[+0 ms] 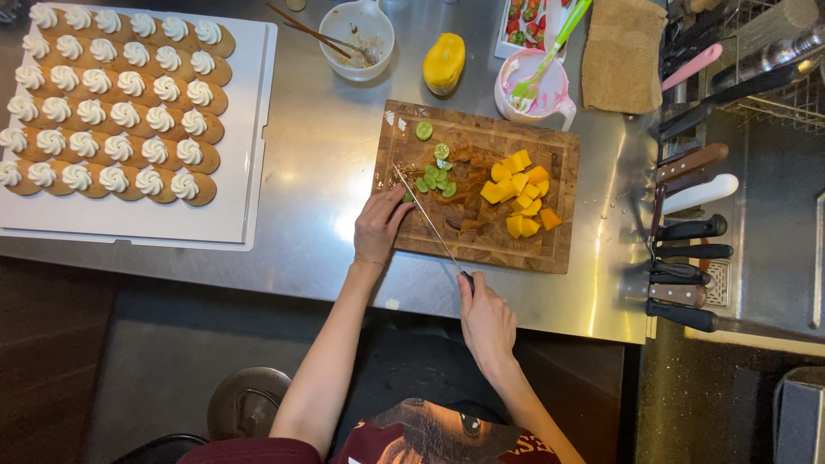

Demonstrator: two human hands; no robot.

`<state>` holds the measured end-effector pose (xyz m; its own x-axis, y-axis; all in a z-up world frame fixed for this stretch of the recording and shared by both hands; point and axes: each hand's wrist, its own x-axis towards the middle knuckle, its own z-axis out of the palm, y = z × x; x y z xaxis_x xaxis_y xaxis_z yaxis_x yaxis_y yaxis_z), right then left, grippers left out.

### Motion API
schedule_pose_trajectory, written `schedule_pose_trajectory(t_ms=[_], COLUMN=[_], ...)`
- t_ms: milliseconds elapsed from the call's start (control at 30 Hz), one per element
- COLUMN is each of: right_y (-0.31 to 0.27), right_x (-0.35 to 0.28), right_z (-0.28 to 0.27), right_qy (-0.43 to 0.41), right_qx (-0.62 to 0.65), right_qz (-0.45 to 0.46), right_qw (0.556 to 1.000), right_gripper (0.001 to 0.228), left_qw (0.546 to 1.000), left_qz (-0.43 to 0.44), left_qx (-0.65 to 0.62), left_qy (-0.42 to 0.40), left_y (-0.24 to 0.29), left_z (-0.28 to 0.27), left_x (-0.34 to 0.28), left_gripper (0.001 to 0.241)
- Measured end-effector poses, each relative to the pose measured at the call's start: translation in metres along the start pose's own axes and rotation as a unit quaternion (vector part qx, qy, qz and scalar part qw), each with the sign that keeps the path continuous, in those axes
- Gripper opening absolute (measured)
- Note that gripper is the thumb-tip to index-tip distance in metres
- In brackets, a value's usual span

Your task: The person rinses green grapes under the tap, then slices the grapes into pieces on a wooden cutting board with a knife, wiping grapes with a paper towel between cuts. Pre-cut mango chunks and a tray of piped cream cookies sit on the stainless steel counter beside the board.

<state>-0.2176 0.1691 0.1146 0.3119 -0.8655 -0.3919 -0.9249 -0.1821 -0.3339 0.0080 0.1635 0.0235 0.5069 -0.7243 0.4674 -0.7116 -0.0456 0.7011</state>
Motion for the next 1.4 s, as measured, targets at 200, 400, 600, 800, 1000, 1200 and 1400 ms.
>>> schedule_pose_trajectory(t_ms=[200, 400, 600, 800, 1000, 1200, 1400], right_y=[0.003, -0.009, -0.039, -0.007, 0.029, -0.004, -0.021], right_x=[-0.002, 0.015, 0.053, 0.026, -0.012, -0.003, 0.007], right_z=[0.001, 0.000, 0.006, 0.016, 0.029, 0.003, -0.006], right_qy=[0.027, 0.013, 0.028, 0.013, 0.015, 0.182, 0.292], right_qx=[-0.022, -0.033, -0.013, -0.023, -0.038, -0.036, 0.045], right_qz=[-0.025, -0.032, -0.066, -0.036, 0.031, 0.031, 0.052], right_qw=[0.999, 0.999, 0.997, 0.999, 0.999, 0.982, 0.954], right_gripper=[0.047, 0.045, 0.044, 0.048, 0.044, 0.037, 0.030], left_qw=[0.999, 0.999, 0.999, 1.000, 0.994, 0.997, 0.970], left_qz=[0.026, 0.030, 0.024, -0.005, -0.090, 0.052, 0.098], left_qx=[0.033, 0.041, 0.024, -0.008, 0.047, -0.045, -0.106], left_qy=[0.006, 0.012, 0.008, 0.008, -0.036, -0.033, -0.196], left_y=[-0.007, -0.006, -0.005, -0.006, -0.017, 0.007, 0.020], left_z=[0.006, 0.006, 0.006, -0.001, -0.007, -0.023, -0.022], left_x=[-0.004, -0.002, -0.003, 0.004, 0.057, 0.076, 0.059], left_gripper=[0.028, 0.027, 0.027, 0.029, 0.027, 0.037, 0.018])
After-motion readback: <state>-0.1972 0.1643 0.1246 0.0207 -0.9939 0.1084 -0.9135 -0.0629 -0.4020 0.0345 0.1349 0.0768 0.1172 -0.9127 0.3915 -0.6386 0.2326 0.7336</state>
